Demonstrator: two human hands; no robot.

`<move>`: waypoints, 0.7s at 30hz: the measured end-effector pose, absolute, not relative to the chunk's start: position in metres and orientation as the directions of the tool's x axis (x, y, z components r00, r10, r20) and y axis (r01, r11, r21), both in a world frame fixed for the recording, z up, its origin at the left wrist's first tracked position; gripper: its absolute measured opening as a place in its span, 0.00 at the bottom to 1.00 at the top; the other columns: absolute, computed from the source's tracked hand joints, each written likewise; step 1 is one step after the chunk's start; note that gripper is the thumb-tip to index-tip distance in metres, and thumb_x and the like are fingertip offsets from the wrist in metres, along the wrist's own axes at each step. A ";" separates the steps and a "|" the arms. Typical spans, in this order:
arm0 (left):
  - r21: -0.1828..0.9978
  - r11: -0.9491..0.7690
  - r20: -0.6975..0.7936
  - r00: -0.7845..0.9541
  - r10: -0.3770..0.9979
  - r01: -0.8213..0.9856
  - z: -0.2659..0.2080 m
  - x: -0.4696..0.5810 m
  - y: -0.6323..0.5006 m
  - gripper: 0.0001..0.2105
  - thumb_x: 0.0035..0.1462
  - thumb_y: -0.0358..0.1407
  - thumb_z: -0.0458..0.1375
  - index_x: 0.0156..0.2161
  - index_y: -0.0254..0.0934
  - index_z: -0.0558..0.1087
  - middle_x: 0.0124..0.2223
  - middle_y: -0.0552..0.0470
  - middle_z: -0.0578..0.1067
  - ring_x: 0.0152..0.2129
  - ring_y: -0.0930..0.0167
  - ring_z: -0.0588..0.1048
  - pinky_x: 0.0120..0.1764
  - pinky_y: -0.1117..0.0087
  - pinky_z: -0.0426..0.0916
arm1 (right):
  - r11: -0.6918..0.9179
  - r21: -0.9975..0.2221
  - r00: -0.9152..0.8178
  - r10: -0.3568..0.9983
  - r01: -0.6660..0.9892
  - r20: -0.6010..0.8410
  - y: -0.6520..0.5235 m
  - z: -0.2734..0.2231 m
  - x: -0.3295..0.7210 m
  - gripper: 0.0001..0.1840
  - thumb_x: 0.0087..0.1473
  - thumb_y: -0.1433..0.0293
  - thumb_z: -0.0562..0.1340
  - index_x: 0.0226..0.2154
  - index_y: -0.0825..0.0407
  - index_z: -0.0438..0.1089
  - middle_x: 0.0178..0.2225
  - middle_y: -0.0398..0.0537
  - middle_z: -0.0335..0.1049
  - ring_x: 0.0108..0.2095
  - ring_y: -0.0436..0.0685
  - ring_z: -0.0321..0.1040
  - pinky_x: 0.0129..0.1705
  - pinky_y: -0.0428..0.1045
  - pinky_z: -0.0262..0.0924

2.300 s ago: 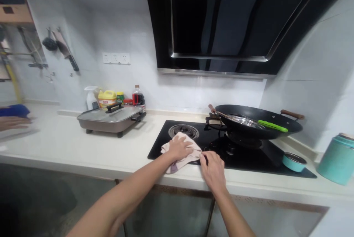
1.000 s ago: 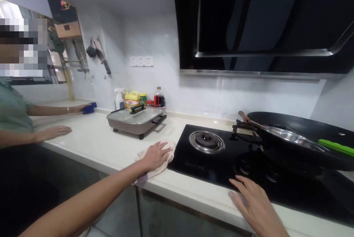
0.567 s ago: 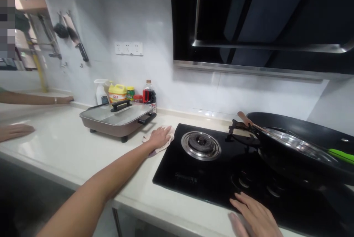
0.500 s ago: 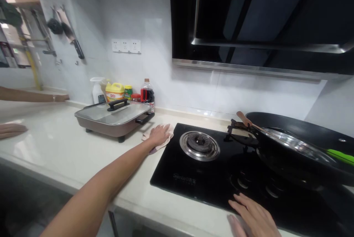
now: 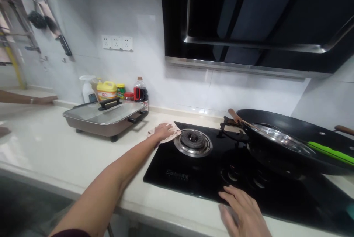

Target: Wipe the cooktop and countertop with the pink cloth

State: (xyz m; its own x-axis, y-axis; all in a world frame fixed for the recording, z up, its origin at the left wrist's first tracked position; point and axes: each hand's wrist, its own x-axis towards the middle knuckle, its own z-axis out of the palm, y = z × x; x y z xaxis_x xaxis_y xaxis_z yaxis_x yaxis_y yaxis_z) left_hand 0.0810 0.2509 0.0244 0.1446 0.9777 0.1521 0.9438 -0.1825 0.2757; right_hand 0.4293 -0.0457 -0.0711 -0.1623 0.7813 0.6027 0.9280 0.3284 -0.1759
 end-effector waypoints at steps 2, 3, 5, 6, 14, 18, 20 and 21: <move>0.264 -0.189 0.128 0.159 0.979 0.946 0.025 0.080 0.234 0.32 0.61 0.60 0.51 0.67 0.55 0.68 0.75 0.50 0.59 0.69 0.51 0.58 0.66 0.48 0.55 | 0.314 -0.207 -0.147 0.808 0.927 0.570 -0.046 -0.070 0.427 0.20 0.63 0.49 0.60 0.50 0.37 0.80 0.58 0.48 0.76 0.58 0.68 0.71 0.58 0.64 0.69; 0.258 -0.195 0.120 0.169 0.978 0.946 0.025 0.079 0.224 0.32 0.61 0.61 0.51 0.67 0.55 0.68 0.75 0.50 0.58 0.69 0.50 0.58 0.66 0.47 0.55 | 0.309 -0.217 -0.145 0.821 0.926 0.552 -0.047 -0.069 0.426 0.20 0.64 0.49 0.60 0.50 0.37 0.80 0.58 0.48 0.75 0.59 0.68 0.71 0.59 0.64 0.67; 0.246 -0.213 0.114 0.190 0.975 0.945 0.025 0.073 0.200 0.32 0.62 0.61 0.50 0.67 0.56 0.68 0.76 0.50 0.56 0.70 0.50 0.57 0.66 0.46 0.55 | 0.296 -0.226 -0.138 0.838 0.928 0.528 -0.047 -0.067 0.425 0.21 0.64 0.50 0.58 0.51 0.38 0.79 0.58 0.49 0.75 0.60 0.67 0.70 0.61 0.65 0.65; 0.240 -0.224 0.114 0.202 0.973 0.945 0.024 0.070 0.185 0.32 0.62 0.61 0.50 0.67 0.56 0.68 0.76 0.51 0.56 0.70 0.50 0.57 0.67 0.47 0.55 | 0.288 -0.226 -0.132 0.841 0.931 0.525 -0.048 -0.066 0.424 0.21 0.65 0.51 0.58 0.51 0.39 0.79 0.58 0.50 0.75 0.61 0.67 0.69 0.62 0.65 0.64; 0.213 -0.405 0.190 0.369 0.910 0.889 0.010 0.029 0.049 0.25 0.64 0.58 0.54 0.62 0.57 0.75 0.74 0.53 0.60 0.68 0.53 0.61 0.66 0.48 0.58 | 0.295 -0.163 -0.164 0.823 0.941 0.545 -0.049 -0.064 0.418 0.23 0.64 0.51 0.57 0.51 0.44 0.80 0.54 0.53 0.77 0.60 0.68 0.70 0.63 0.66 0.62; 0.200 -0.509 0.225 0.466 0.855 0.837 0.008 -0.007 0.016 0.23 0.66 0.51 0.55 0.63 0.54 0.75 0.72 0.51 0.64 0.68 0.56 0.62 0.67 0.51 0.59 | 0.292 -0.169 -0.168 0.840 0.941 0.517 -0.049 -0.068 0.421 0.25 0.65 0.50 0.57 0.54 0.43 0.78 0.59 0.51 0.75 0.63 0.68 0.67 0.64 0.66 0.61; 0.186 -0.518 0.241 0.472 0.848 0.835 0.007 -0.024 0.015 0.23 0.67 0.49 0.55 0.63 0.51 0.75 0.71 0.50 0.66 0.69 0.56 0.62 0.67 0.52 0.59 | 0.289 -0.178 -0.169 0.854 0.941 0.493 -0.049 -0.069 0.424 0.26 0.65 0.49 0.57 0.56 0.42 0.77 0.60 0.50 0.74 0.63 0.68 0.67 0.64 0.66 0.62; 0.178 -0.509 0.246 0.463 0.851 0.842 0.007 -0.031 0.018 0.22 0.67 0.49 0.54 0.63 0.51 0.75 0.71 0.49 0.67 0.68 0.56 0.62 0.67 0.52 0.60 | 0.289 -0.183 -0.169 0.857 0.940 0.487 -0.048 -0.070 0.425 0.26 0.65 0.49 0.56 0.56 0.41 0.77 0.60 0.49 0.74 0.63 0.68 0.67 0.64 0.66 0.62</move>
